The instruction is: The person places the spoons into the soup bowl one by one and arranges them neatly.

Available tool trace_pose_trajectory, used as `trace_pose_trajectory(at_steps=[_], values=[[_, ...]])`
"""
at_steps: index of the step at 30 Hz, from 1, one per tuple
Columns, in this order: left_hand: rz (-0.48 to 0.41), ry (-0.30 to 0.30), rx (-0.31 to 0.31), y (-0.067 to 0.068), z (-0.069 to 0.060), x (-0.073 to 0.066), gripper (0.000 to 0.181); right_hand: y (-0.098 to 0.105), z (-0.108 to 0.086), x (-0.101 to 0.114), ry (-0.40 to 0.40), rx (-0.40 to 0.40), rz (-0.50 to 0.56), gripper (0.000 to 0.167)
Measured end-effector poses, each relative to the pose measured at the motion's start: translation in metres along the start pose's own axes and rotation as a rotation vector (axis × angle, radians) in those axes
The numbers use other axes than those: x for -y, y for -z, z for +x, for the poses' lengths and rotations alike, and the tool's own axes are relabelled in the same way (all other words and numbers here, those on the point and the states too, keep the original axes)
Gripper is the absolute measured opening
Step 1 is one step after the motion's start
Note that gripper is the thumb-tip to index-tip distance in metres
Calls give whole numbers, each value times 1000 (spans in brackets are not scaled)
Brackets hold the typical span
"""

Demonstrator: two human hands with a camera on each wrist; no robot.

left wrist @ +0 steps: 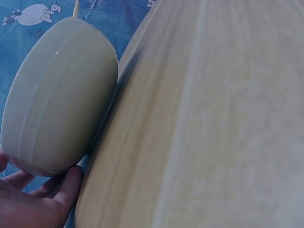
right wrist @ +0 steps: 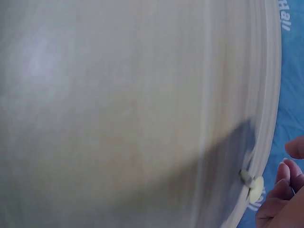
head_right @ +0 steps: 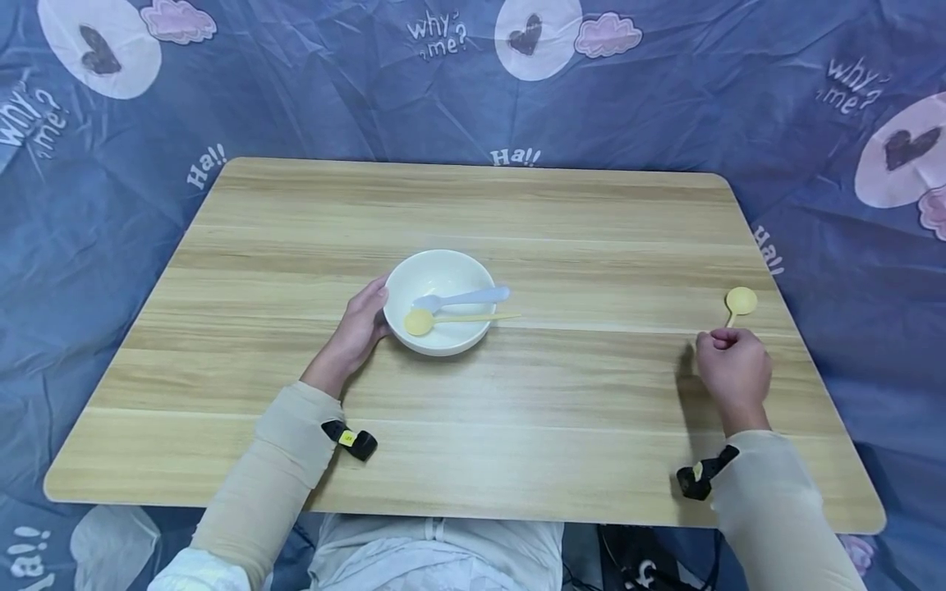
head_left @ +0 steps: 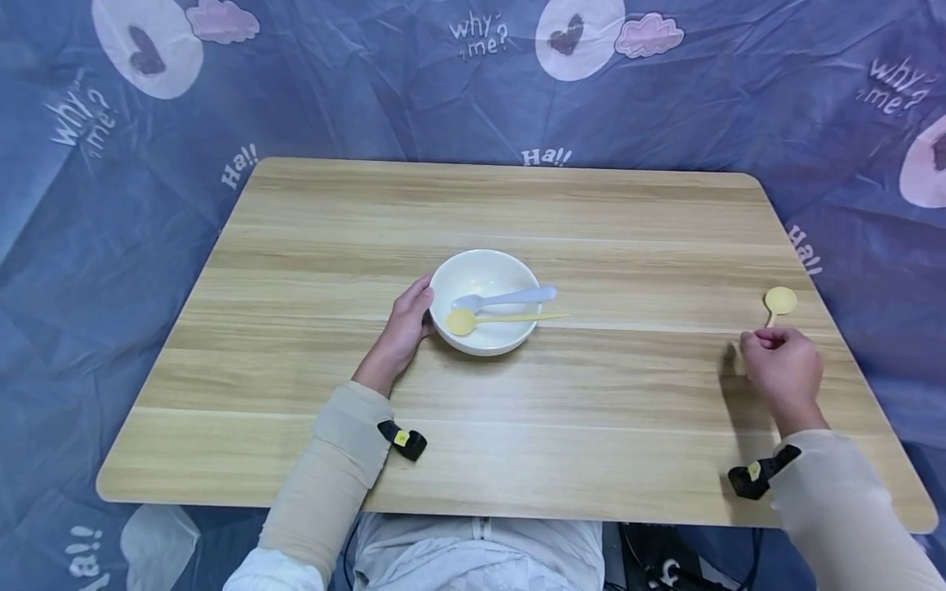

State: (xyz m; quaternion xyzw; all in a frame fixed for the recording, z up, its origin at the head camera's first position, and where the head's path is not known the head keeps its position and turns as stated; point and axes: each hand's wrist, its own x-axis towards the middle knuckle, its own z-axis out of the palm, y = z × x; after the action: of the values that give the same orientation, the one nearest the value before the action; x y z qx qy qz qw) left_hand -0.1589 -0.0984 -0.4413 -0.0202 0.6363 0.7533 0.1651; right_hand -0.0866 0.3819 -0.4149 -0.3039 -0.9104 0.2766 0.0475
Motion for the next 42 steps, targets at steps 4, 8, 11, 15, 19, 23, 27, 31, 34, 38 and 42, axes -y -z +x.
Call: trace_pose_trajectory(at_steps=[4,8,11,15,19,23,27,31,34,38,42], values=[[5,1,-4,0,0,0,44,2,2,-7,-3,15,-49,38],[6,4,-3,0,0,0,45,3,3,-13,-7,43,-73,42],[1,5,-4,0,0,0,45,2,4,-17,-25,49,-82,41],[3,7,-5,0,0,0,45,2,5,-21,-38,61,-95,40],[-1,10,-6,0,0,-1,45,3,5,-23,-37,83,-111,41],[-1,9,-4,0,1,0,45,3,4,-26,-56,108,-127,43],[-3,9,-9,0,1,0,44,3,3,-27,-75,127,-138,46],[-8,7,-13,-1,0,-1,44,4,4,-26,-86,148,-152,48],[-8,8,-13,-1,0,-1,44,6,4,-27,-87,159,-156,46],[-6,15,-10,-1,0,-1,44,7,3,-27,-87,159,-150,42],[-1,18,-8,0,1,-1,44,6,3,-28,-88,155,-143,42]])
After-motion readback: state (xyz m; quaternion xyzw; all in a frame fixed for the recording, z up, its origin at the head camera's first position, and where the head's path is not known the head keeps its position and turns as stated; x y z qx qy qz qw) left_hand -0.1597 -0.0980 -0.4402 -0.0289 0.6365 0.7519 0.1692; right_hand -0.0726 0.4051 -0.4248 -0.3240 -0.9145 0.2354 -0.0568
